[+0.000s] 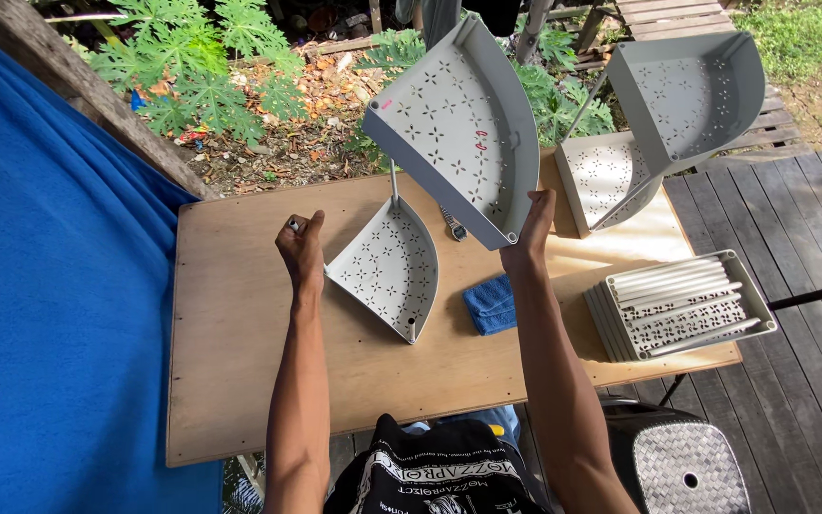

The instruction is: The person takes apart a white perforated metal corner shelf unit on a wooden table, separating shelves, brackets and screws, and wipes each part with a blue cloth as it is removed. The parts are laid out on the table as the disassembly progresses.

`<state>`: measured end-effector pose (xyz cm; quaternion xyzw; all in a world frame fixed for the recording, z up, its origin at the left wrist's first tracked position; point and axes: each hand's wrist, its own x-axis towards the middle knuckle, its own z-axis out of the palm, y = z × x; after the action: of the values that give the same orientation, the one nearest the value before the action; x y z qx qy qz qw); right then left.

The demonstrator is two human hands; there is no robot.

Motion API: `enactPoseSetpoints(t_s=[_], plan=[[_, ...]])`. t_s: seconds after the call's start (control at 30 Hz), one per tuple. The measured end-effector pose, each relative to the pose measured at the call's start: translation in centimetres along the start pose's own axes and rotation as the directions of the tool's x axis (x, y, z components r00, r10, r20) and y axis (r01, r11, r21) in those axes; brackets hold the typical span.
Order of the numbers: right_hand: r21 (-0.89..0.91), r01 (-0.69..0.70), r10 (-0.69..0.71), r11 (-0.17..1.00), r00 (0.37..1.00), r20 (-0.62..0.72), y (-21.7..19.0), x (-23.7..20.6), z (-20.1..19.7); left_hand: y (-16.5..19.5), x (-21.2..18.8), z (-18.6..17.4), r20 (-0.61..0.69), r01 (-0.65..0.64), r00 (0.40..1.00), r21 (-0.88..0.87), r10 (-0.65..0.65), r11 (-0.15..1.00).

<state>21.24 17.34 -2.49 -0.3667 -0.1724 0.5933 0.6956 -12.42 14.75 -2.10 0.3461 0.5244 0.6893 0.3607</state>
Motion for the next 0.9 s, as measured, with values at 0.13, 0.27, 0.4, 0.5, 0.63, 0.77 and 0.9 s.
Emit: enactPoseSetpoints(t_s=[0.13, 0.27, 0.4, 0.5, 0.63, 0.77, 0.9], plan=[[-0.036, 0.041, -0.042, 0.999, 0.998, -0.037, 0.0, -0.4, -1.4, -0.6, 0.0, -0.2, 0.020, 0.042, 0.999, 0.100, -0.044, 0.994], [-0.098, -0.005, -0.002, 0.995, 0.998, -0.065, 0.0, -1.0, -2.3, -0.1, -0.3, -1.4, -0.030, -0.016, 0.999, 0.134, 0.021, 0.991], [-0.099, 0.074, -0.076, 0.992, 0.997, -0.014, -0.1, -1.6, -3.1, 1.6, -1.0, -2.9, -0.070, -0.281, 0.946, 0.310, 0.317, 0.908], [-0.107, 0.080, -0.078, 0.991, 0.997, 0.022, -0.8, -2.5, -4.1, 3.2, -2.6, -2.0, 0.005, -0.322, 0.938, 0.395, 0.348, 0.860], [-0.125, 0.042, -0.037, 0.991, 0.998, 0.049, -2.7, -4.1, -5.8, 4.6, -5.6, 3.2, 0.266, -0.248, 0.942, 0.140, 0.205, 0.958], [-0.119, 0.015, -0.003, 0.993, 0.996, 0.093, -5.4, -5.7, -7.9, 4.2, -11.8, 10.2, 0.360, -0.045, 0.929, 0.344, -0.088, 0.938], [-0.207, -0.016, 0.044, 0.978, 0.990, 0.131, -7.0, -6.9, -11.1, 1.9, -18.1, 15.3, 0.288, 0.402, 0.833, 0.273, -0.472, 0.874]])
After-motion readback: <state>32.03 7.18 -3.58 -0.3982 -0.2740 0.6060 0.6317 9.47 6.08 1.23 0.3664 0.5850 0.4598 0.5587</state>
